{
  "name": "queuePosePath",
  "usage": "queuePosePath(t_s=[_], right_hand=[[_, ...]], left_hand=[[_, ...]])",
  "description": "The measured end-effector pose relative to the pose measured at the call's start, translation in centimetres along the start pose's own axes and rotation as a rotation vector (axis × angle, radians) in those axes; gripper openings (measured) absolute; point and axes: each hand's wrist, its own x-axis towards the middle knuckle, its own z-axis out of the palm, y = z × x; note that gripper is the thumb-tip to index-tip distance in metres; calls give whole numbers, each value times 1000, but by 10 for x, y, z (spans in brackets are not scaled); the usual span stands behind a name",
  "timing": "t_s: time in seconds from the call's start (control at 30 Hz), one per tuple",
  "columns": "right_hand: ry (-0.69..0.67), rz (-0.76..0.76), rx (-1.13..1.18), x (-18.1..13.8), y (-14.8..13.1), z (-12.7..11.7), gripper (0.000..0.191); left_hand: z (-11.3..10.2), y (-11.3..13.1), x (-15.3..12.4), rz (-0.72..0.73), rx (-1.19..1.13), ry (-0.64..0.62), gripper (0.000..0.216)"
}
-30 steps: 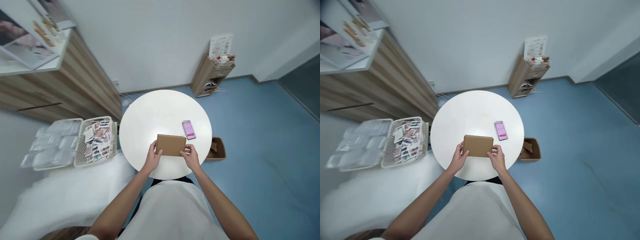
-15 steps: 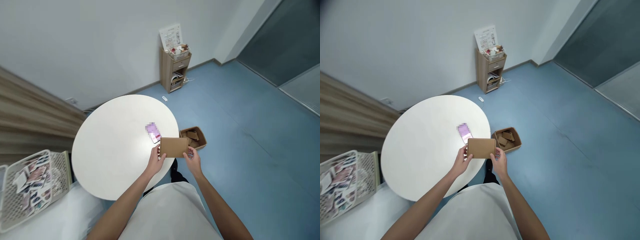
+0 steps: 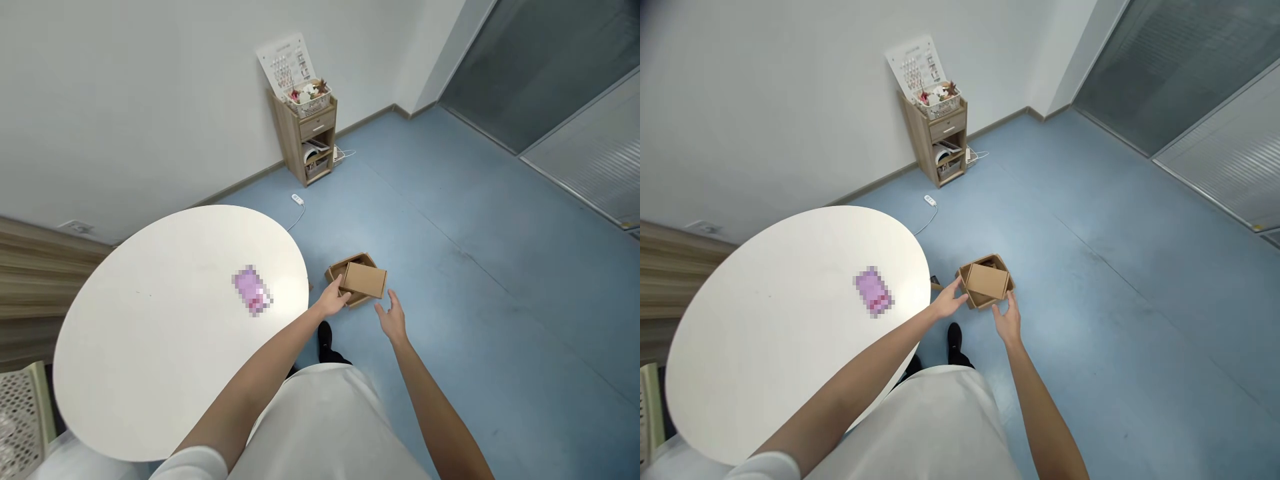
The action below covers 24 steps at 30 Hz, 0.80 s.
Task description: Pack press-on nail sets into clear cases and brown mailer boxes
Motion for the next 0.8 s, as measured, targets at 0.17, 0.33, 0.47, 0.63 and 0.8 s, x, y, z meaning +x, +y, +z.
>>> queuePosePath(t_s=[0.17,0.33,0.47,0.63,0.8], right_hand=[[-36,-20,98,-1,-13,-12,65],[-142,-84,132,-12,-71,-18,53],[-387,-295,65,-31,-154,-5,29],[-1079,-960,15,-79,-274,1,32],[-1460,-1353,190,-148,-298,4,34]], left_hand=[[-16,7,-14,-95,71,23,76],[-41,27,-42,-119,49,84,67],[-76,40,-94,-73,147,80,51],[-129,44,-195,-78,401,366,47],[-154,23,-305,-180,435,682,44]])
